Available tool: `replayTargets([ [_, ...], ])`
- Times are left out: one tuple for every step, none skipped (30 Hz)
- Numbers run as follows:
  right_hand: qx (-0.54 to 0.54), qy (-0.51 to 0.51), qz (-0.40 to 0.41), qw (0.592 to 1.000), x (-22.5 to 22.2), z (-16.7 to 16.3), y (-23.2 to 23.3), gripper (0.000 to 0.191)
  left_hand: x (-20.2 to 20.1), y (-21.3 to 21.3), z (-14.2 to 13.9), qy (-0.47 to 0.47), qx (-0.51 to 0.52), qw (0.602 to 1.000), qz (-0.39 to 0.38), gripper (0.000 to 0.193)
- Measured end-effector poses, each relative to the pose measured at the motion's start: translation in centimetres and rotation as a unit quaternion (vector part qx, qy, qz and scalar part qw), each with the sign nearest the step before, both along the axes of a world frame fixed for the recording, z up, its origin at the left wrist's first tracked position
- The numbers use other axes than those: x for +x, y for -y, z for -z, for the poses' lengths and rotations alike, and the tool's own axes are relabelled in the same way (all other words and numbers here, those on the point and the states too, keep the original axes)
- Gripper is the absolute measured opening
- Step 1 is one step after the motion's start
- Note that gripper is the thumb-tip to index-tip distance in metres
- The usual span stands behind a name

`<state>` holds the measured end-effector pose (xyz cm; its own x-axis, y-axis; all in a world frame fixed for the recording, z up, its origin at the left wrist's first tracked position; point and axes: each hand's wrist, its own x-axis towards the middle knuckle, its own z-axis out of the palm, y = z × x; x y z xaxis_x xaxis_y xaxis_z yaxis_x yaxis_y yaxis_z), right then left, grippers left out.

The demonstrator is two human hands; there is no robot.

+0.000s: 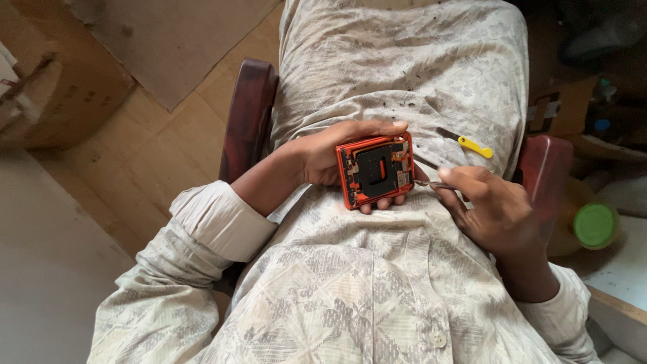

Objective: The person sits in a chair with a small orange electronic device on their lap and uses a long metal tool to pry and adjust the edges of its open casing. They reposition the device, work around its sides, and continue manipulating the internal components with the tool.

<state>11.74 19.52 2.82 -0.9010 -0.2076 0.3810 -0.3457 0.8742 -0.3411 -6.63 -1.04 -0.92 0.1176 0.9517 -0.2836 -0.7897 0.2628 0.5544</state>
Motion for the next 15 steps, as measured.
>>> replayTargets([
  [-0.006, -0.011, 0.009, 1.0, 0.17, -0.12, 0.05, 0.019, 0.05, -0.06, 0.01, 0.003, 0.0, 1.0, 0.001, 0.078],
  [-0.015, -0.004, 0.007, 1.0, 0.23, -0.23, 0.07, 0.017, 0.11, -0.05, 0.03, 0.005, -0.001, 1.0, 0.001, 0.078],
  [-0.025, 0.002, 0.005, 1.0, 0.22, -0.36, 0.08, 0.015, 0.09, 0.03, 0.05, 0.007, -0.003, 1.0, 0.001, 0.078],
  [-0.034, 0.008, 0.003, 0.999, 0.21, -0.54, 0.02, 0.013, 0.06, 0.04, 0.08, 0.003, 0.003, 1.0, 0.003, 0.079],
  [-0.003, 0.002, -0.001, 1.0, 0.14, -0.73, -0.09, 0.014, 0.04, 0.06, 0.13, 0.0, 0.01, 1.0, 0.006, 0.08],
  [0.028, -0.005, -0.005, 1.0, 0.0, -0.89, -0.24, 0.015, 0.01, 0.09, 0.18, -0.004, 0.016, 1.0, 0.009, 0.08],
  [0.059, -0.012, -0.008, 0.998, -0.09, -0.98, -0.3, 0.016, 0.0, 0.15, 0.23, -0.002, 0.018, 1.0, 0.008, 0.08],
  [0.065, -0.007, -0.006, 0.998, -0.16, -1.05, -0.37, 0.018, -0.04, 0.12, 0.29, 0.0, 0.022, 1.0, 0.007, 0.08],
  [0.071, -0.003, -0.004, 0.997, -0.2, -1.06, -0.42, 0.02, -0.1, 0.11, 0.34, 0.002, 0.024, 1.0, 0.006, 0.08],
  [0.077, 0.002, -0.003, 0.997, -0.22, -1.02, -0.45, 0.022, -0.13, 0.13, 0.38, 0.005, 0.023, 1.0, 0.009, 0.079],
  [0.07, 0.011, 0.001, 0.998, -0.15, -0.95, -0.45, 0.023, -0.14, 0.17, 0.44, 0.007, 0.021, 1.0, 0.012, 0.079],
  [0.062, 0.019, 0.005, 0.998, -0.06, -0.88, -0.51, 0.024, -0.15, 0.1, 0.48, 0.01, 0.02, 1.0, 0.014, 0.078],
  [0.055, 0.027, 0.008, 0.998, 0.01, -0.75, -0.54, 0.025, -0.15, 0.09, 0.51, 0.005, 0.021, 1.0, 0.016, 0.079],
  [0.045, 0.026, 0.01, 0.999, 0.04, -0.55, -0.55, 0.025, -0.13, 0.12, 0.55, 0.0, 0.021, 1.0, 0.017, 0.08],
  [0.035, 0.026, 0.012, 0.999, 0.02, -0.3, -0.5, 0.025, -0.12, 0.18, 0.58, -0.006, 0.021, 1.0, 0.018, 0.081],
])
